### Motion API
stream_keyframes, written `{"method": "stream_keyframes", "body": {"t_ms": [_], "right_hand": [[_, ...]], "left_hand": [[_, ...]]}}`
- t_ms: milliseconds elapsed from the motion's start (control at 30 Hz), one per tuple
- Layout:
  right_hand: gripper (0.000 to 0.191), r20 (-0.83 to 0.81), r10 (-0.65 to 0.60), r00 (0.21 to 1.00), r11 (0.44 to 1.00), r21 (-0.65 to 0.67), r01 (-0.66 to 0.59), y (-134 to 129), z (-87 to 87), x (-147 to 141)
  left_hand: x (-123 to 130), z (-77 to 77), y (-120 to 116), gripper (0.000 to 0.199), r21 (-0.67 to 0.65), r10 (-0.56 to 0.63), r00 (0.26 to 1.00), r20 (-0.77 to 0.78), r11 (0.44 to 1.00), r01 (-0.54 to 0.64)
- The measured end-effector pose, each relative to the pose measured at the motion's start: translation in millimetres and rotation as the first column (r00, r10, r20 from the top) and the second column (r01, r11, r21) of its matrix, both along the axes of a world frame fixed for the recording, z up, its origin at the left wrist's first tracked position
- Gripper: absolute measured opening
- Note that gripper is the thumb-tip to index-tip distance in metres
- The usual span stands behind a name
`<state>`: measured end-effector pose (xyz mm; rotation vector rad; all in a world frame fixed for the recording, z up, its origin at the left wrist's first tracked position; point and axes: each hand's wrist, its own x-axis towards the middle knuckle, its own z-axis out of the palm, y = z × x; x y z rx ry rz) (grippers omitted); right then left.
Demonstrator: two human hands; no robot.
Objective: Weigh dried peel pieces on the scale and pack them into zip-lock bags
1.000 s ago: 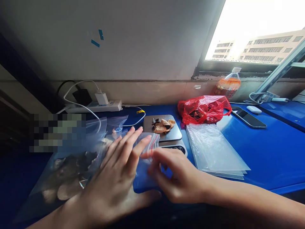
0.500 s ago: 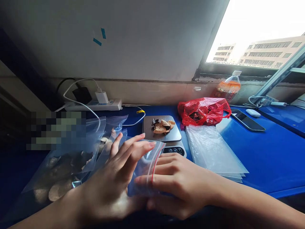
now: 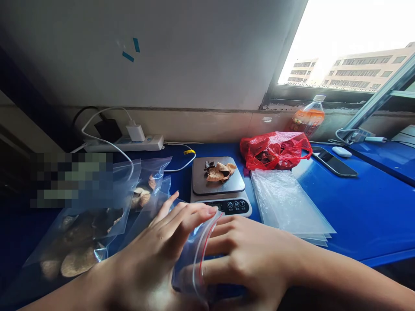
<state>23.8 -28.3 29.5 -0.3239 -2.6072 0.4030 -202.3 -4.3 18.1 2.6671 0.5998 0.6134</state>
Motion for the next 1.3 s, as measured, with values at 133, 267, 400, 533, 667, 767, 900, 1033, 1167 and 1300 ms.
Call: {"method": "stream_keyframes", "body": {"t_ms": [133, 267, 400, 533, 667, 767, 900, 1033, 1167, 1300], "right_hand": [[0.032, -0.006, -0.108, 0.994, 0.994, -0.012, 0.108, 3, 7.7, 10], [0.015, -0.26, -0.368, 0.893, 0.924, 0.007, 0.382, 22, 11.4, 22], [0.009, -0.416, -0.651, 0.635, 0.68, 0.053, 0.731, 51, 0.1, 32], [0.033, -0.32, -0.718, 0.618, 0.627, 0.085, 0.774, 69, -10.6, 42], [0.065, -0.22, -0.614, 0.758, 0.764, 0.078, 0.641, 75, -10.8, 48], [0.054, -0.193, -0.592, 0.782, 0.787, 0.07, 0.613, 75, -8.3, 48], [0.031, -0.244, -0.568, 0.786, 0.79, 0.105, 0.603, 74, -4.2, 44], [0.018, -0.352, -0.504, 0.789, 0.807, 0.132, 0.575, 65, 1.9, 38], [0.018, -0.439, -0.49, 0.753, 0.831, 0.027, 0.556, 47, 10.4, 33], [0.022, -0.46, -0.467, 0.755, 0.866, -0.064, 0.497, 29, 14.0, 26]], "left_hand": [[1, 6.5, 2, 0.1, 0.017, 0.181, 0.984, 0.008, 0.983, -0.181], [2, 12.0, 4, 0.099, 0.031, 0.226, 0.974, 0.025, 0.974, -0.227], [2, 12.1, 1, 0.1, 0.044, 0.206, 0.979, -0.012, 0.978, -0.205], [3, 12.9, -2, 0.1, 0.036, 0.198, 0.98, -0.037, 0.98, -0.196], [5, 15.3, 0, 0.093, 0.049, 0.18, 0.982, -0.062, 0.983, -0.177], [7, 16.2, 1, 0.085, 0.067, 0.188, 0.979, -0.079, 0.981, -0.183], [8, 15.2, 2, 0.083, 0.085, 0.222, 0.972, -0.081, 0.973, -0.215], [6, 11.2, 5, 0.083, 0.102, 0.279, 0.958, -0.06, 0.957, -0.272], [5, 7.1, 11, 0.08, 0.115, 0.32, 0.947, -0.027, 0.942, -0.315], [4, 4.9, 15, 0.082, 0.12, 0.386, 0.921, 0.05, 0.913, -0.39]]}}
